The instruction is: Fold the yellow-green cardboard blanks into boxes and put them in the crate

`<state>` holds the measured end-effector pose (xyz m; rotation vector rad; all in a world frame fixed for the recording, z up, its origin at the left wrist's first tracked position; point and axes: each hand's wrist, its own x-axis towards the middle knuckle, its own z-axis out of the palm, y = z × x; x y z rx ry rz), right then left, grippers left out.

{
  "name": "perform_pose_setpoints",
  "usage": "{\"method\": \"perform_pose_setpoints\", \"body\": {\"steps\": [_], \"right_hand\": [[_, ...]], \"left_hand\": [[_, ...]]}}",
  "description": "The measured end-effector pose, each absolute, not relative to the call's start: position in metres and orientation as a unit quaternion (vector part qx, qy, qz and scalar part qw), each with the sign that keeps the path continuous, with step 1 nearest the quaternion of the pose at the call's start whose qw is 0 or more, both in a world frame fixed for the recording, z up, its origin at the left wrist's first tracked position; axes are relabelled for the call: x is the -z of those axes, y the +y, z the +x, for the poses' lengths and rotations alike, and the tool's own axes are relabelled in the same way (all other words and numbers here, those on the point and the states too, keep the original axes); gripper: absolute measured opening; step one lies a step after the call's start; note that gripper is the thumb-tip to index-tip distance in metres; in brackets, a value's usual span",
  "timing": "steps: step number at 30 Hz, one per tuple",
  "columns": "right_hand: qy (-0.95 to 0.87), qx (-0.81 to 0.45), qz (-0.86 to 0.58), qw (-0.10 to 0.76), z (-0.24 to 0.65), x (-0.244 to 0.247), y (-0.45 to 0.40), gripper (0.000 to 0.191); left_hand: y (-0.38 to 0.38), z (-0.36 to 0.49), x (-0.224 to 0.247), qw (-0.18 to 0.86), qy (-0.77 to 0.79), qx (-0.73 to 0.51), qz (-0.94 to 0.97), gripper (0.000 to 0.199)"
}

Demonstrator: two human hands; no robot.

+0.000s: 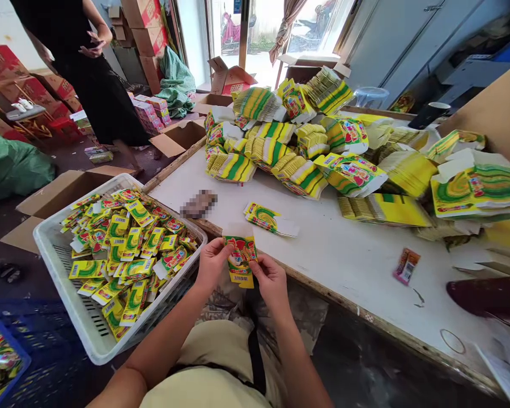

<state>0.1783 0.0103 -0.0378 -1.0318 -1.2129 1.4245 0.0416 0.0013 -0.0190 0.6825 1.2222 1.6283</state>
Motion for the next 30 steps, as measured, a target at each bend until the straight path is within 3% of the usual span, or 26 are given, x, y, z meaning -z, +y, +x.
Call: {"method": "perform_pose_setpoints", "body": {"steps": [4, 8, 10, 13, 15, 17, 19, 22, 25, 30], "right_hand": [[-0.534, -0.531, -0.438, 0.491, 0.188, 0.038, 0.012, 0.024], [-0.660, -0.260, -0.457, 0.536, 0.214, 0.026, 0.023, 0.009], [-0.728, -0.127, -0.417, 0.529, 0.223, 0.016, 0.027, 0.012], [-0.804, -0.049, -0.321, 0.498, 0.224, 0.005, 0.024, 0.021], [-0.830, -0.058, -0.279, 0.480, 0.218, 0.002, 0.017, 0.026], [-0.816, -0.101, -0.286, 0.491, 0.214, 0.003, 0.011, 0.025], [-0.735, -0.181, -0.350, 0.552, 0.213, 0.007, 0.008, 0.025], [-0.539, -0.351, -0.448, 0.621, 0.213, 0.016, 0.010, 0.027], [-0.441, -0.472, -0.468, 0.604, 0.207, 0.026, 0.014, 0.032], [-0.474, -0.569, -0.407, 0.534, 0.193, 0.028, 0.016, 0.034]], "left_hand": [[0.003, 0.037, 0.018, 0.477, 0.506, -0.654, 0.296, 0.033], [-0.006, 0.024, -0.009, 0.364, 0.511, -0.652, 0.426, 0.050], [-0.011, 0.017, -0.028, 0.280, 0.526, -0.587, 0.548, 0.060], [-0.013, 0.016, -0.046, 0.224, 0.556, -0.389, 0.699, 0.086], [-0.010, 0.019, -0.045, 0.259, 0.568, -0.281, 0.729, 0.089], [-0.008, 0.022, -0.035, 0.293, 0.592, -0.236, 0.713, 0.075], [-0.007, 0.024, -0.023, 0.288, 0.625, -0.237, 0.686, 0.066], [-0.010, 0.024, -0.012, 0.260, 0.640, -0.257, 0.675, 0.069], [-0.011, 0.025, -0.008, 0.254, 0.623, -0.272, 0.688, 0.076], [-0.012, 0.031, -0.001, 0.227, 0.588, -0.271, 0.728, 0.088]]}}
